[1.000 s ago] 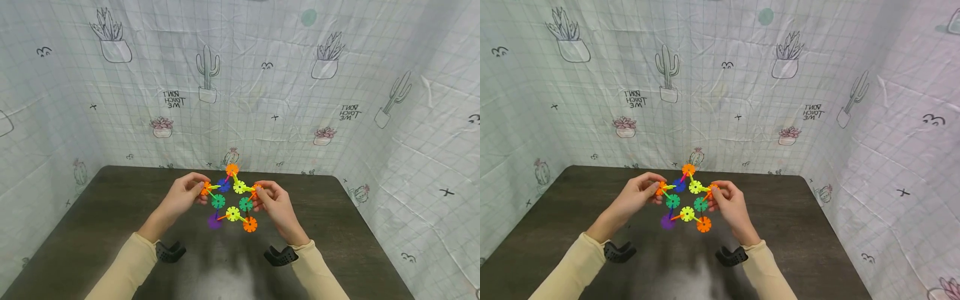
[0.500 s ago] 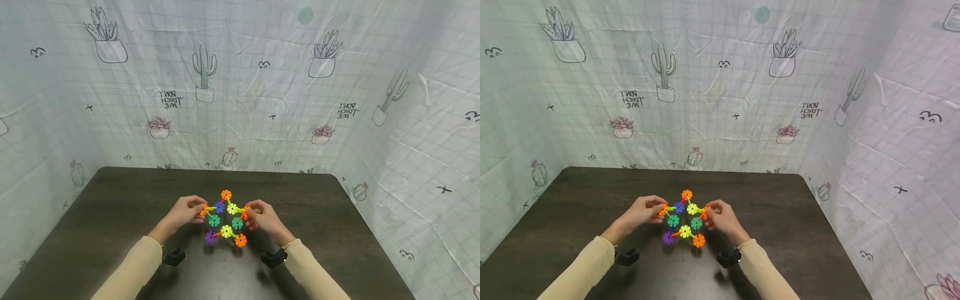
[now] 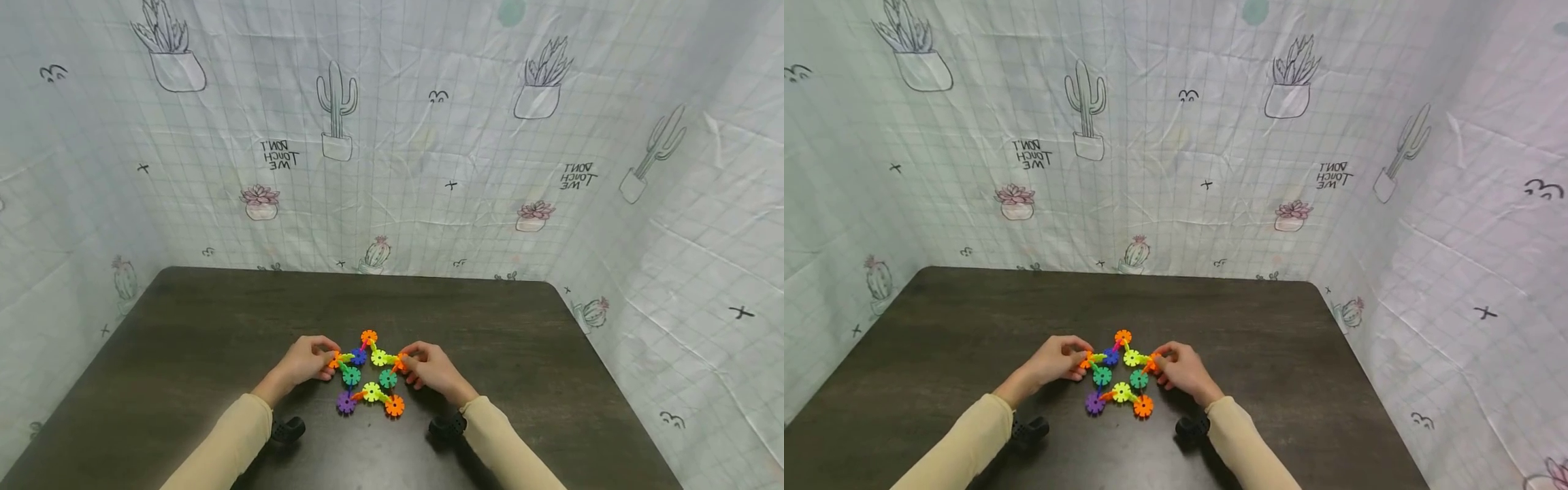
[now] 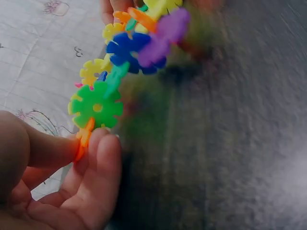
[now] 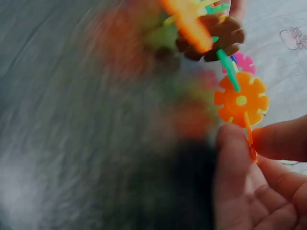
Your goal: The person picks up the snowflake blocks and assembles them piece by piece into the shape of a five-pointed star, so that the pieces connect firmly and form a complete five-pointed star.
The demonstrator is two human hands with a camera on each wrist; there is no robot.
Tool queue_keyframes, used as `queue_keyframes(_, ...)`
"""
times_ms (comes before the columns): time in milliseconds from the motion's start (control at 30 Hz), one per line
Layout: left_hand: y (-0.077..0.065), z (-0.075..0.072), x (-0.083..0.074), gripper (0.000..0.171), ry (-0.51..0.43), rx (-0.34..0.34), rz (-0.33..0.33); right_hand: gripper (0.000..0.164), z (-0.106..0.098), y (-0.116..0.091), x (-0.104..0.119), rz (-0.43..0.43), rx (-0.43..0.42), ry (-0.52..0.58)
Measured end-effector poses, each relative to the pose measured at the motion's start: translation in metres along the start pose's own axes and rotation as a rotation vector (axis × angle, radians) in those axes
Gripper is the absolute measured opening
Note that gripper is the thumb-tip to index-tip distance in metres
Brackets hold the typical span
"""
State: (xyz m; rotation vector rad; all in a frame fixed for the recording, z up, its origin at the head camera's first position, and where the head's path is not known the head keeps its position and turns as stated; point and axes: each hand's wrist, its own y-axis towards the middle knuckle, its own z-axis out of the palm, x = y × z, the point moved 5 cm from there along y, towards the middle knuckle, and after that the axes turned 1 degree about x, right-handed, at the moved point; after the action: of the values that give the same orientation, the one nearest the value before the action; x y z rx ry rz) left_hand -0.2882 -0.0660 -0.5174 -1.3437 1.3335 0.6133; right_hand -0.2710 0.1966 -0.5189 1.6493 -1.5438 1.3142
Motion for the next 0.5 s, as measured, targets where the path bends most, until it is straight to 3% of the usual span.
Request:
queue_keyframes(200,-0.005,0.003,0.002,0.017,0.081,-0.017,0.028,0.025,0.001,-0.004,-0.003,-0.028,-0.021,-0.056)
queue_keyframes(500,-0.005,-0.006,0.0,0.017,0.345,-0.109,0.132,0.027,0.005,0.008,-0.003,-0.099,-0.027,-0.115)
